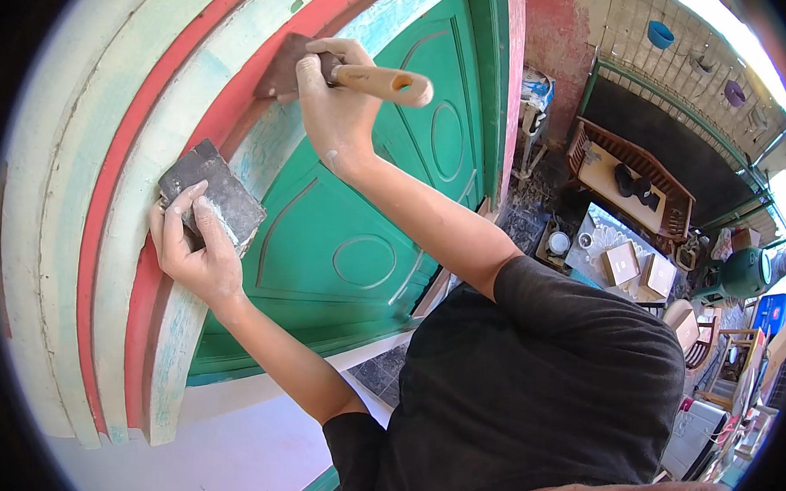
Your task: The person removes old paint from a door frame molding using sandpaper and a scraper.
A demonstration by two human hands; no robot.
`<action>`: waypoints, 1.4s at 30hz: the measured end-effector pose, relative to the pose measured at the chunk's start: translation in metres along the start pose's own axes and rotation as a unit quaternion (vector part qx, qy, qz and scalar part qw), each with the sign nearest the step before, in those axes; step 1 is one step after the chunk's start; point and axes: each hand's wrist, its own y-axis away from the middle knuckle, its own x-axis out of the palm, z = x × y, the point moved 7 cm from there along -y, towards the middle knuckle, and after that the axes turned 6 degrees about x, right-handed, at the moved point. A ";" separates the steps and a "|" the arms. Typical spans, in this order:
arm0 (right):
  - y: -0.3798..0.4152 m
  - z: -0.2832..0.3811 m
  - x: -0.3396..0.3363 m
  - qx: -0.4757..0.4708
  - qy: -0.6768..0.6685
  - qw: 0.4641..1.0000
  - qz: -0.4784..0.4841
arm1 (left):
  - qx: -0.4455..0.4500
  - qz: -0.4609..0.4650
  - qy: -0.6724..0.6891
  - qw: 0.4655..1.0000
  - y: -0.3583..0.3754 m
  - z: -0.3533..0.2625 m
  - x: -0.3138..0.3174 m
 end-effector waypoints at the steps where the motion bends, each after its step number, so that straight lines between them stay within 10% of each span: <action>1: -0.003 0.002 0.002 -0.003 -0.001 1.000 0.001 | 0.002 -0.003 0.000 1.000 -0.001 0.001 0.000; 14: -0.020 0.005 -0.006 -0.008 -0.068 0.998 -0.013 | -0.004 -0.021 -0.008 1.000 0.003 0.000 -0.002; 16: -0.008 0.005 0.012 0.011 -0.037 0.992 0.123 | -0.005 -0.023 -0.007 1.000 0.000 0.000 0.000; 22: -0.017 -0.009 -0.019 0.054 -0.055 0.997 -0.026 | -0.001 -0.028 -0.008 1.000 0.006 -0.011 -0.006; 32: 0.048 -0.016 0.031 -0.005 -0.065 0.994 0.084 | -0.194 -0.030 0.020 0.980 0.101 0.000 -0.027; 42: 0.121 -0.013 0.080 0.030 -0.030 0.982 0.184 | -0.204 -0.136 -0.023 0.969 0.136 -0.010 -0.074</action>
